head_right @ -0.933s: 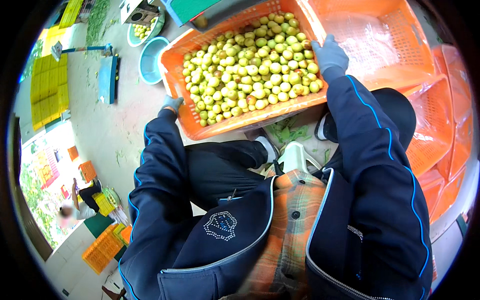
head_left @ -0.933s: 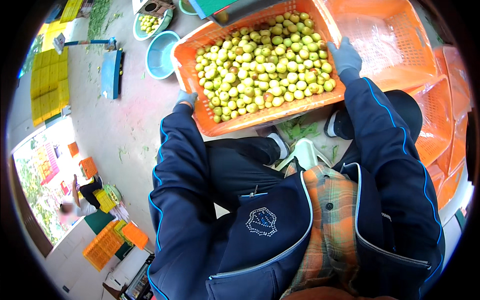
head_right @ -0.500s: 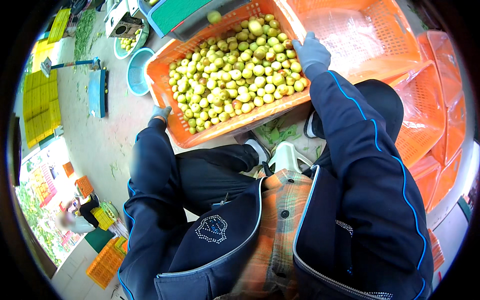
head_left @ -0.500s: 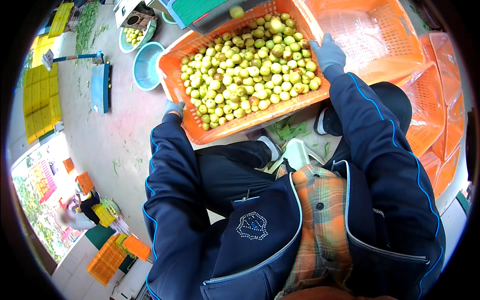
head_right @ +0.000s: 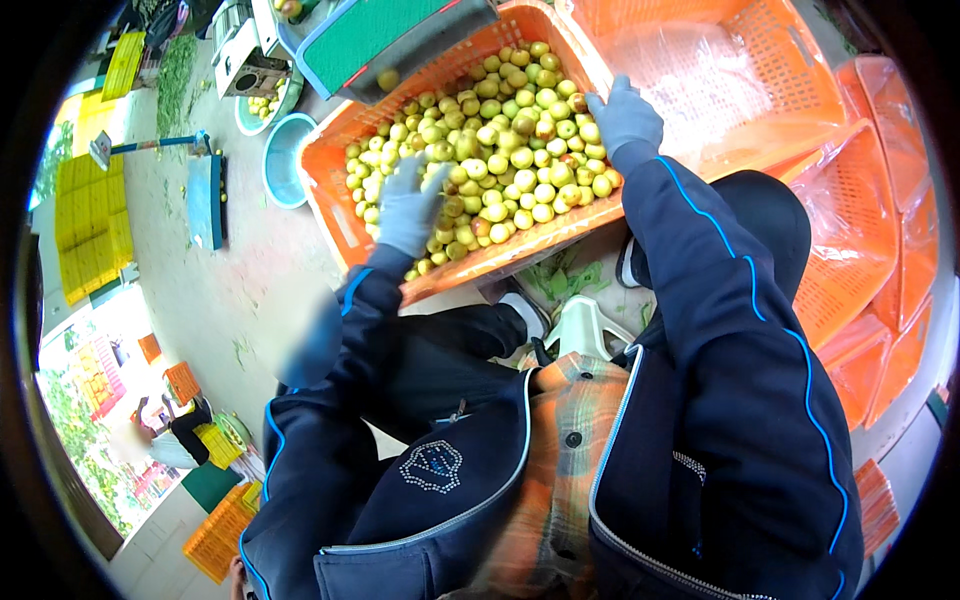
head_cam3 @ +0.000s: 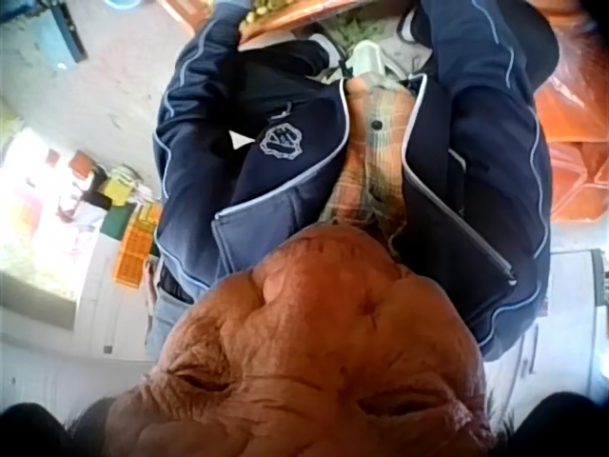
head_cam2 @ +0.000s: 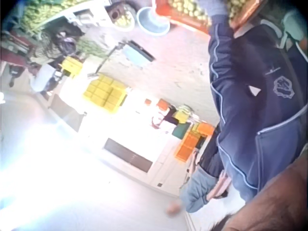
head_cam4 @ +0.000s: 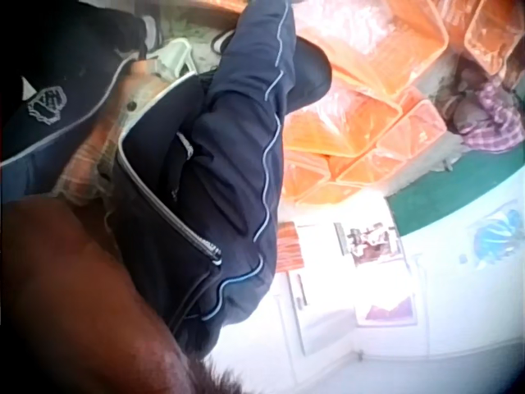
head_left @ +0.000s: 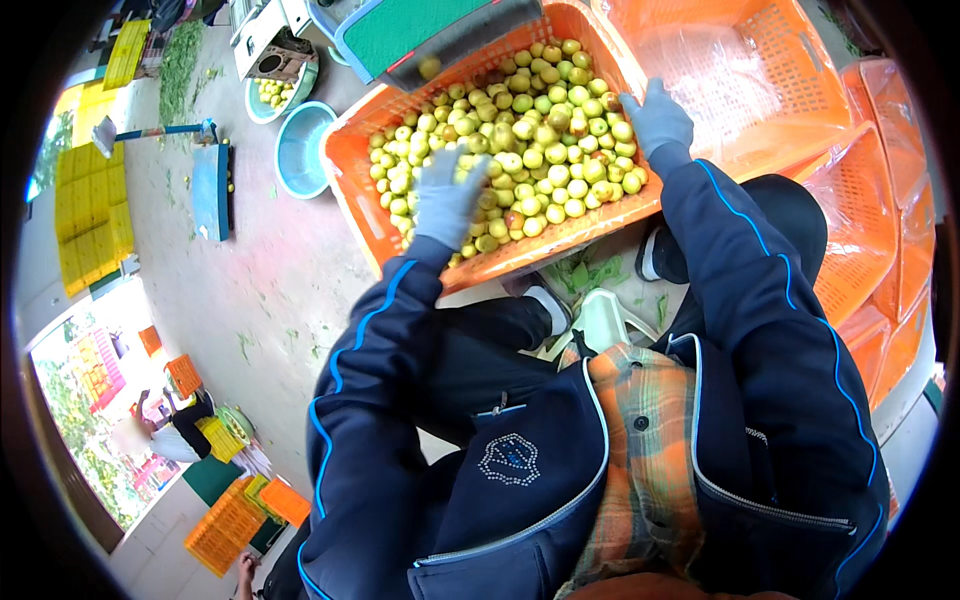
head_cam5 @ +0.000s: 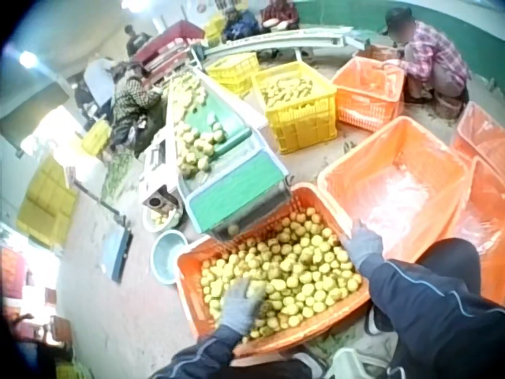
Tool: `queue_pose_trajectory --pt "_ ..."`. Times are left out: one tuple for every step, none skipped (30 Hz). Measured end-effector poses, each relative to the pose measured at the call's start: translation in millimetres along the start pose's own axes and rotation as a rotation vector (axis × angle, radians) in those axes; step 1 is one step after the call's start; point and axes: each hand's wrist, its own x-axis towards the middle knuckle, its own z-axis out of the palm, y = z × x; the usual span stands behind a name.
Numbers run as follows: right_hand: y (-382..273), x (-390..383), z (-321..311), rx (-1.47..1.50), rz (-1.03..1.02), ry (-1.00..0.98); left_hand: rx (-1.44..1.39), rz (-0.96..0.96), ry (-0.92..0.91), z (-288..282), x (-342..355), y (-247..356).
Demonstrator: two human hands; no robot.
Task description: The person sits at a workstation and repeatedly picks small green fruits from an orange basket, placing them onto a conveyor belt. The fruits move along the belt and drop into a collection bin. The person continues this repetitive sorting action throughout the clip.
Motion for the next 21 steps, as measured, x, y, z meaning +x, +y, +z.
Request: queue_pose_trajectory --pt "0 0 0 0.004 0.002 0.001 -0.013 0.076 0.005 8 10 24" --pt "0 0 -1 0.011 0.003 0.003 -0.022 0.153 0.010 14 19 45" --pt "2 1 -1 0.013 -0.005 0.020 -0.015 0.186 0.005 28 27 59" --pt "-1 0 1 0.016 -0.003 0.010 -0.003 0.217 -0.003 44 34 68" --pt "-1 0 -1 0.012 0.007 0.005 0.033 0.186 -0.010 52 44 77" --pt "1 -1 -1 0.004 0.021 -0.001 0.063 0.171 0.089 54 56 83" --pt "3 0 1 0.002 0.011 0.003 0.035 0.149 0.090 56 69 83" --pt "6 4 2 0.014 0.004 0.017 0.007 0.127 0.091 57 84 82" --pt "11 4 5 0.022 -0.003 0.025 0.017 0.154 0.121 57 96 79" --pt "10 6 5 0.037 -0.017 0.036 0.105 0.164 0.067 58 110 70" --pt "9 5 7 0.018 -0.015 0.040 0.114 0.107 0.044 59 120 63" --pt "7 7 8 0.010 -0.023 0.042 0.124 0.045 0.022 60 128 54" --pt "6 5 9 0.001 -0.029 0.040 0.178 0.005 -0.059 54 136 45" --pt "4 5 10 -0.008 -0.039 0.036 0.199 -0.068 -0.110 61 147 35" --pt "7 6 10 -0.010 -0.031 0.037 0.166 -0.097 -0.086 63 151 32" --pt "8 8 11 0.004 -0.017 0.027 0.148 -0.135 -0.067 57 149 30" --pt "10 8 11 0.008 -0.006 0.010 0.090 -0.190 -0.068 52 144 31" --pt "13 9 8 0.010 0.012 0.002 0.051 -0.180 -0.048 49 139 28" --pt "14 9 7 0.018 0.014 -0.011 0.063 -0.197 -0.083 44 131 23" --pt "11 10 8 0.020 0.003 -0.006 0.074 -0.214 -0.118 37 122 18" --pt "2 8 9 0.029 -0.027 -0.008 0.068 -0.181 0.128 61 96 -7"
